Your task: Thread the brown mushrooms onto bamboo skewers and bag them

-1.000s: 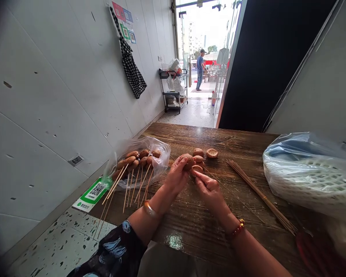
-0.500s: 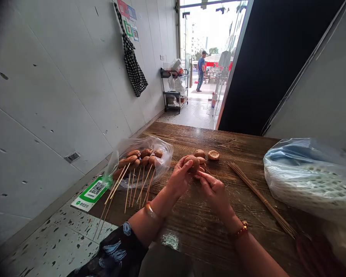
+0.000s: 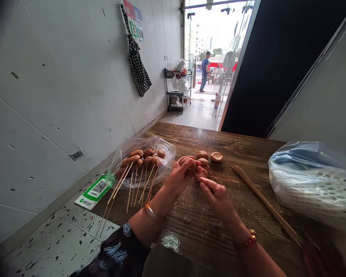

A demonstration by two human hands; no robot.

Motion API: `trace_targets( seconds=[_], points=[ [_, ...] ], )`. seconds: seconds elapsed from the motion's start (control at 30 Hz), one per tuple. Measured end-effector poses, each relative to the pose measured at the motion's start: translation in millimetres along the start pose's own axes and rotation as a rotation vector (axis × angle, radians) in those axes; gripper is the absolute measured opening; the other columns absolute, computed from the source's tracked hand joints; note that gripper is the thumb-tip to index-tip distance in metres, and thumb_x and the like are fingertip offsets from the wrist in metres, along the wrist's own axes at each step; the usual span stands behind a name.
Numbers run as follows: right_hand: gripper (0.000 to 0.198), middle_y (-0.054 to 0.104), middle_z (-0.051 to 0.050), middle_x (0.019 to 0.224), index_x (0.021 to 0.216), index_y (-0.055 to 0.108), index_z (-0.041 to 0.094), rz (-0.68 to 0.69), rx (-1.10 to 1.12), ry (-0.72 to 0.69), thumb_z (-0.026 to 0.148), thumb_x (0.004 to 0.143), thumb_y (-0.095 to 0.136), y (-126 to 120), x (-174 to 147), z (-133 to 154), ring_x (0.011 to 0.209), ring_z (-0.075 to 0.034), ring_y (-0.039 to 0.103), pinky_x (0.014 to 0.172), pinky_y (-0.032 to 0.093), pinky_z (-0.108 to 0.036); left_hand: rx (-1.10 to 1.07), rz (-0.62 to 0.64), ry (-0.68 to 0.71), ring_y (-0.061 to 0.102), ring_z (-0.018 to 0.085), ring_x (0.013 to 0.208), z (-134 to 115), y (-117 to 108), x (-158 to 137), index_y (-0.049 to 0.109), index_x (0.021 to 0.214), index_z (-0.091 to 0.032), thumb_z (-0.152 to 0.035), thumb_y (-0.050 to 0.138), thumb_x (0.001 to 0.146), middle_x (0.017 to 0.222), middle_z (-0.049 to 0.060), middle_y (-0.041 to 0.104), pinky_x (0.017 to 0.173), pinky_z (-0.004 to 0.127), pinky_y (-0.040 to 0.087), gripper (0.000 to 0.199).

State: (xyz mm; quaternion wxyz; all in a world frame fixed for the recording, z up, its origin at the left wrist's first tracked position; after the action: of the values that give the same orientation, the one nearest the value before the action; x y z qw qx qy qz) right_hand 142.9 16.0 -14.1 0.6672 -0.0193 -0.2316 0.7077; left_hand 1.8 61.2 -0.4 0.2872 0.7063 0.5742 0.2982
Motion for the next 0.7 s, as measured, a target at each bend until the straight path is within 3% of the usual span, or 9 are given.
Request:
trace_targets(
  seconds=[0.17,0.33,0.7],
  points=[
    [0.038,0.076,-0.006,0.078,0.108,0.076,0.019,0.046,-0.018,-0.005,0.044,0.085,0.059,-4.4,-2.1,6.0,0.073,-0.023,0.070,0.059,0.056,-0.030,0.017,-0.032,0.016,0.066,0.015,0.063,-4.6,0.0,-0.2,0.060,0.085,-0.013,-0.036,0.078,0.071,0.079,0.006,0.070,0.060,0.027,0.052,0.033],
    [0.036,0.076,-0.008,0.101,0.110,0.075,0.020,0.046,-0.043,-0.004,0.041,0.087,0.057,-6.8,-4.7,1.8,0.087,-0.026,0.070,0.072,0.057,-0.034,0.010,-0.049,-0.005,0.067,0.016,0.062,2.3,1.5,-2.0,0.059,0.087,-0.014,-0.036,0.078,0.070,0.076,0.003,0.069,0.059,0.026,0.050,0.033],
    [0.037,0.074,-0.005,0.078,0.104,0.076,0.016,0.002,-0.130,0.005,0.040,0.087,0.056,-7.6,-5.4,7.7,0.069,-0.021,0.066,0.058,0.052,-0.028,0.017,-0.003,-0.045,0.066,0.016,0.066,12.6,4.0,-6.5,0.062,0.087,-0.014,-0.036,0.075,0.074,0.076,0.004,0.068,0.065,0.030,0.051,0.029]
  ],
)
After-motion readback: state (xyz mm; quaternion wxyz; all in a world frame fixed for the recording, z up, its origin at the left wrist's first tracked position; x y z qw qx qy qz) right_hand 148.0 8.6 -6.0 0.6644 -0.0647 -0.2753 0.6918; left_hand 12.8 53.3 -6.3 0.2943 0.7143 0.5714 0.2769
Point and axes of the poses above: each hand's wrist, its own x-axis towards the middle knuckle, its own y-axis out of the palm, z = x × y, the point moved 3 cm from there along x, towards the middle knuckle
